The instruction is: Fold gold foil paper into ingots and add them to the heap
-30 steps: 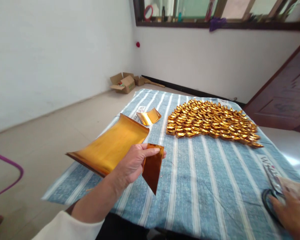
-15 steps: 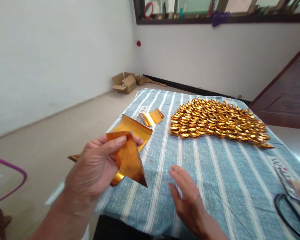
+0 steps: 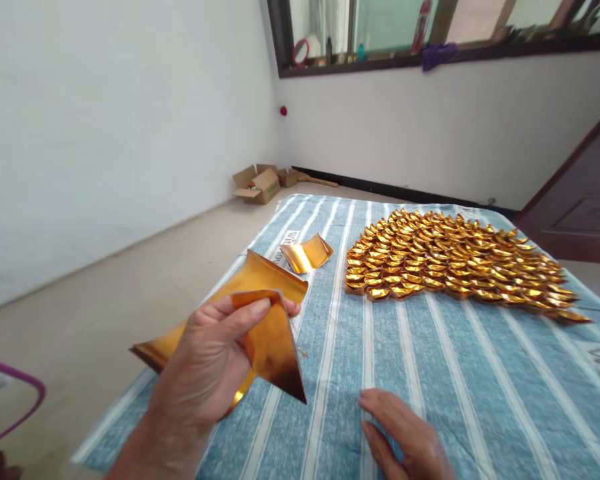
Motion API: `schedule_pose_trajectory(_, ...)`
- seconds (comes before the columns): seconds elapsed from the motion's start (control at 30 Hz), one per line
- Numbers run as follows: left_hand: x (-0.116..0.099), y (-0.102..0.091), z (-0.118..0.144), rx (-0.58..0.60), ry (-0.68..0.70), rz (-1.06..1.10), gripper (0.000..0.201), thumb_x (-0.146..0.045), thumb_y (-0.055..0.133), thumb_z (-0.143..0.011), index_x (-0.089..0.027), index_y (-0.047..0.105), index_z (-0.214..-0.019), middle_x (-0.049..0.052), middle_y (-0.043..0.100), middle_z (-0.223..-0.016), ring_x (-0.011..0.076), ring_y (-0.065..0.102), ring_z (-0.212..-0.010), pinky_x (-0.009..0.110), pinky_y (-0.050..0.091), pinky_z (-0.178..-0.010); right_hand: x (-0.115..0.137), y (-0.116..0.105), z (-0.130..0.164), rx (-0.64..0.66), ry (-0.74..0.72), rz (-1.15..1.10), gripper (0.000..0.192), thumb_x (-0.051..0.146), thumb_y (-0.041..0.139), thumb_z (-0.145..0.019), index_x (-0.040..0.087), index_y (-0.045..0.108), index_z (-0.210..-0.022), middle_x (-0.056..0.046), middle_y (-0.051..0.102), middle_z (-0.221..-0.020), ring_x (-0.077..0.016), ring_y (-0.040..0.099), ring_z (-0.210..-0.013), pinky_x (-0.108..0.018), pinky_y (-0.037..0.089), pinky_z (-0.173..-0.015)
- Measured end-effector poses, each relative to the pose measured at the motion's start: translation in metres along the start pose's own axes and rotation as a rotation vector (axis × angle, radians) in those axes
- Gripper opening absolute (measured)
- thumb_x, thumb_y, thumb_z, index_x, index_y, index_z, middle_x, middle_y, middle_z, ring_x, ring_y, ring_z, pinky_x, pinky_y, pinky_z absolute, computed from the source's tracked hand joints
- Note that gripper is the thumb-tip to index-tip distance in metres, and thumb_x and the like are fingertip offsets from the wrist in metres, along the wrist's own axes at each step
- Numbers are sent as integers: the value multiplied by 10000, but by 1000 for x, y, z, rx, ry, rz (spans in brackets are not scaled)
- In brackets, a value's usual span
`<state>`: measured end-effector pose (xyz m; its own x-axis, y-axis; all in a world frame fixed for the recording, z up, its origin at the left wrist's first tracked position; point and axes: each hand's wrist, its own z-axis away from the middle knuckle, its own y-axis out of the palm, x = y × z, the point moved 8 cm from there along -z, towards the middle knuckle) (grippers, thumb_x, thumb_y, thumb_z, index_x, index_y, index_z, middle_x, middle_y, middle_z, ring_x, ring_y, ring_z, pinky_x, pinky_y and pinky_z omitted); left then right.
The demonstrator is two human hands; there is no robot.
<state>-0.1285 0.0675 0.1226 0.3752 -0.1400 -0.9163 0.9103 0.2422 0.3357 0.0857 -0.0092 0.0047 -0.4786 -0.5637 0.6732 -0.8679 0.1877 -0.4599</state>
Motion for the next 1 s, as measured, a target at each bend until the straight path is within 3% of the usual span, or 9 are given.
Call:
schedule_pose_trajectory(0.17, 10, 6, -7, 50, -9, -120, 169, -261, 786, -582, -139, 760, -696, 82, 749, -764, 196, 662, -658, 264, 532, -650, -25, -29, -18, 39, 114, -36, 161, 240, 588, -870, 253, 694, -991, -33, 746, -870, -187, 719, -760, -246, 598, -666)
schedule_pose_trajectory(0.27, 16, 10, -9, 47, -26, -126, 153, -266, 788, -582, -154, 754, -679, 73, 742, -731, 206, 661, -662, 277, 528, -648, -39, -60, -36, 32, 188, 37, 156, 297, 618, -854, 245, 713, -967, -38, 755, -900, -208, 726, -799, -253, 600, -671)
schedule_pose_trajectory(0.37, 28, 22, -11, 71, -43, -117, 162, -269, 801, -579, -152, 753, -681, 70, 741, -728, 193, 659, -687, 255, 514, -661, -52, -77, -50, 83, 277, 50, 181, 367, 625, -841, 251, 738, -923, -40, 759, -908, -224, 726, -828, -257, 602, -648)
schedule_pose_trajectory(0.57, 83, 74, -16, 209, -205, -57, 210, -272, 795, -616, -122, 758, -758, 65, 737, -740, 158, 643, -679, 238, 491, -681, -65, -68, -59, 202, 508, -152, 297, 461, 676, -775, 246, 733, -973, -38, 754, -883, -216, 708, -821, -301, 584, -714)
schedule_pose_trajectory(0.7, 107, 105, -22, 257, -227, 38, 216, -258, 788, -638, -108, 751, -790, 74, 738, -782, 157, 647, -720, 243, 491, -722, -63, -55, -67, 248, 597, -292, 366, 443, 680, -777, 211, 693, -1059, -42, 735, -881, -187, 672, -754, -300, 547, -681)
schedule_pose_trajectory(0.77, 114, 115, -25, 269, -233, 81, 220, -254, 777, -650, -105, 746, -808, 81, 738, -808, 170, 648, -730, 267, 501, -719, -61, -50, -73, 265, 580, -343, 329, 417, 676, -789, 210, 692, -1044, -35, 724, -878, -172, 648, -725, -282, 522, -641)
schedule_pose_trajectory(0.87, 119, 126, -26, 300, -203, 95, 196, -252, 746, -689, -110, 747, -824, 83, 738, -820, 175, 645, -719, 286, 511, -694, -55, -50, -82, 260, 450, -354, 184, 370, 633, -837, 207, 714, -859, -13, 692, -773, -140, 596, -634, -245, 470, -549)
schedule_pose_trajectory(0.93, 115, 130, -27, 347, -116, 53, 161, -222, 729, -708, -121, 755, -830, 80, 743, -836, 171, 651, -751, 276, 507, -725, -52, -59, -88, 195, 316, -241, 177, 312, 597, -873, 201, 700, -782, -3, 657, -704, -125, 562, -591, -235, 443, -517)
schedule_pose_trajectory(1.0, 108, 133, -27, 425, 6, -13, 121, -182, 718, -722, -147, 762, -829, 72, 747, -884, 177, 661, -835, 274, 501, -791, -45, -75, -93, 88, 127, -63, 140, 222, 567, -894, 195, 692, -836, -18, 663, -762, -133, 586, -655, -245, 471, -578)
